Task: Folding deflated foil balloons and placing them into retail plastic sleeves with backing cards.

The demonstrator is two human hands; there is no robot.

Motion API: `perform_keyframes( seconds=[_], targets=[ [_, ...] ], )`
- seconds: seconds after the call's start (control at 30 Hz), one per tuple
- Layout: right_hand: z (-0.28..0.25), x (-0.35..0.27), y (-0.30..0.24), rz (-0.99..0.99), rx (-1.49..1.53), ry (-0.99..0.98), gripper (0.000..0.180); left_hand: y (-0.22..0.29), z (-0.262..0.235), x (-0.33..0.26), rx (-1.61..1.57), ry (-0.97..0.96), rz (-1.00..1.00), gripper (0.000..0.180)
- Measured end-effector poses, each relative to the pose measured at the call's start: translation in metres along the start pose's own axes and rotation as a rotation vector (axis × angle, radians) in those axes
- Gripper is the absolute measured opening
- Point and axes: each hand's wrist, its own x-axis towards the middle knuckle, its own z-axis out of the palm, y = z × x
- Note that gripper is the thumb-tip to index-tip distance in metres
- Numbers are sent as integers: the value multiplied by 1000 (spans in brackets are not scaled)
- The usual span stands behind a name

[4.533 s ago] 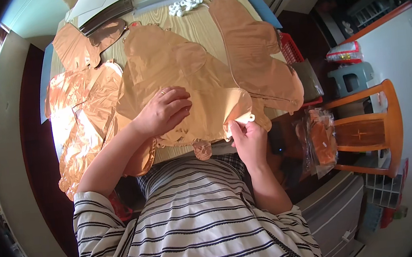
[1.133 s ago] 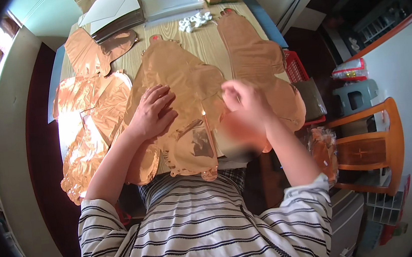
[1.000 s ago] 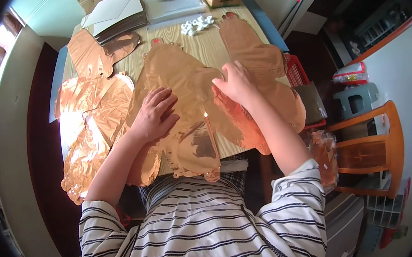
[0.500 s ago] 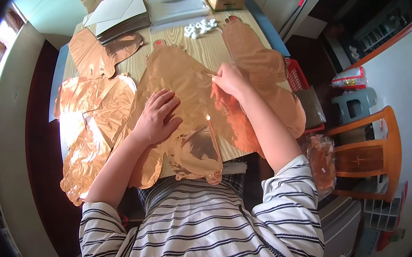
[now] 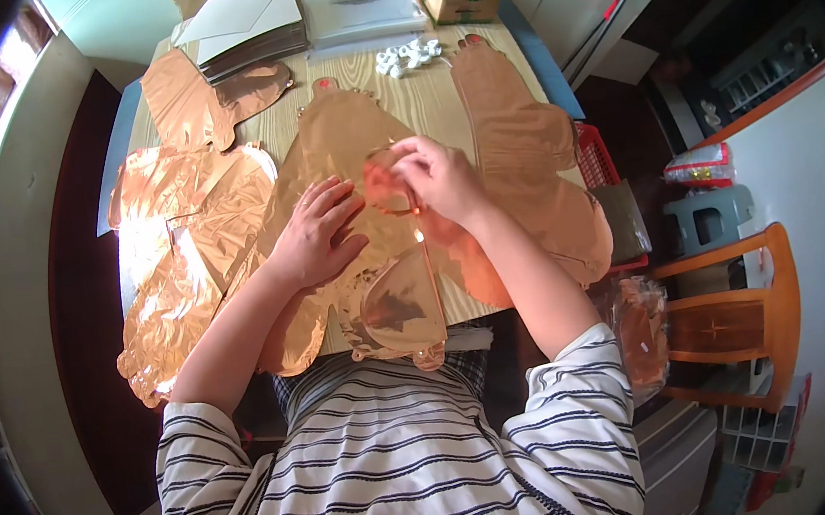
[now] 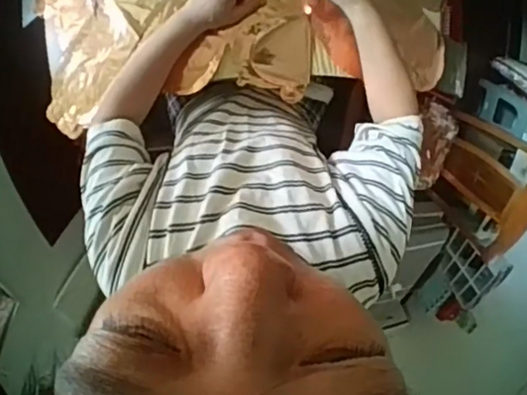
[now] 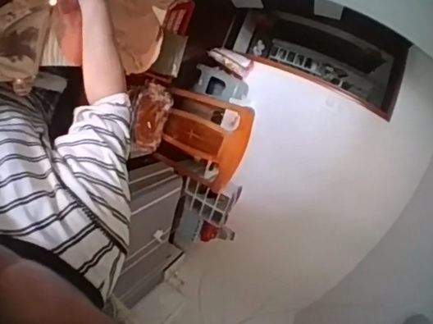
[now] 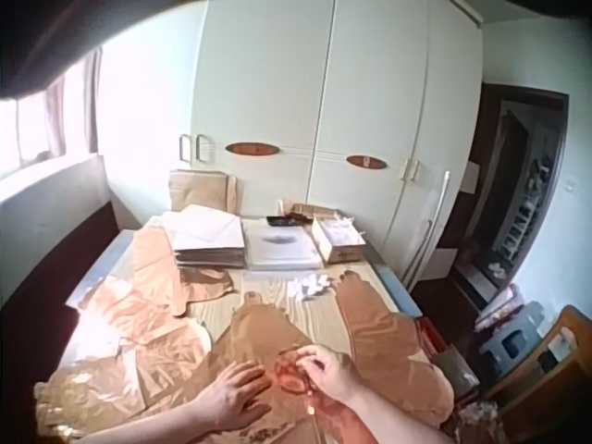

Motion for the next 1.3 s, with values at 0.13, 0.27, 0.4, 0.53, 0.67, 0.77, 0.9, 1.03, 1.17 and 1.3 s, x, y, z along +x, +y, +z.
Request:
perform_keyframes(
  seconds=[0.13, 0.27, 0.4, 0.53, 0.67, 0.77, 0.9, 1.03, 1.17, 1.3],
  targets=[
    [-7, 2, 25, -400, -596, 58, 28, 0, 0, -1, -2, -1, -4, 54],
    [3, -7, 35, -453, -696, -76, 40, -2, 0, 0, -17, 6, 6, 54],
    [5, -8, 38, -445, -737, -171, 47, -1, -1, 1, -28, 3, 10, 54],
    [3, -9, 26, -381, -807, -278, 54, -3, -2, 0, -65, -9, 5, 53],
    [3, -8, 18, -302, -889, -354, 59, -7, -4, -2, -118, 81, 30, 49],
    [3, -7, 16, -278, -871, -369, 61, -8, -12, -4, -92, 124, 23, 44],
    [4, -5, 16, -227, -878, -385, 62, -12, -20, -22, -60, 144, -45, 39],
    [2, -5, 16, -237, -854, -402, 62, -9, -26, -33, -21, 168, -24, 38],
    [2, -4, 15, -250, -862, -424, 61, -10, -28, -33, -50, 170, -19, 37],
    [2, -3, 14, -267, -859, -438, 61, -13, -30, -33, -101, 134, -74, 36]
  ],
)
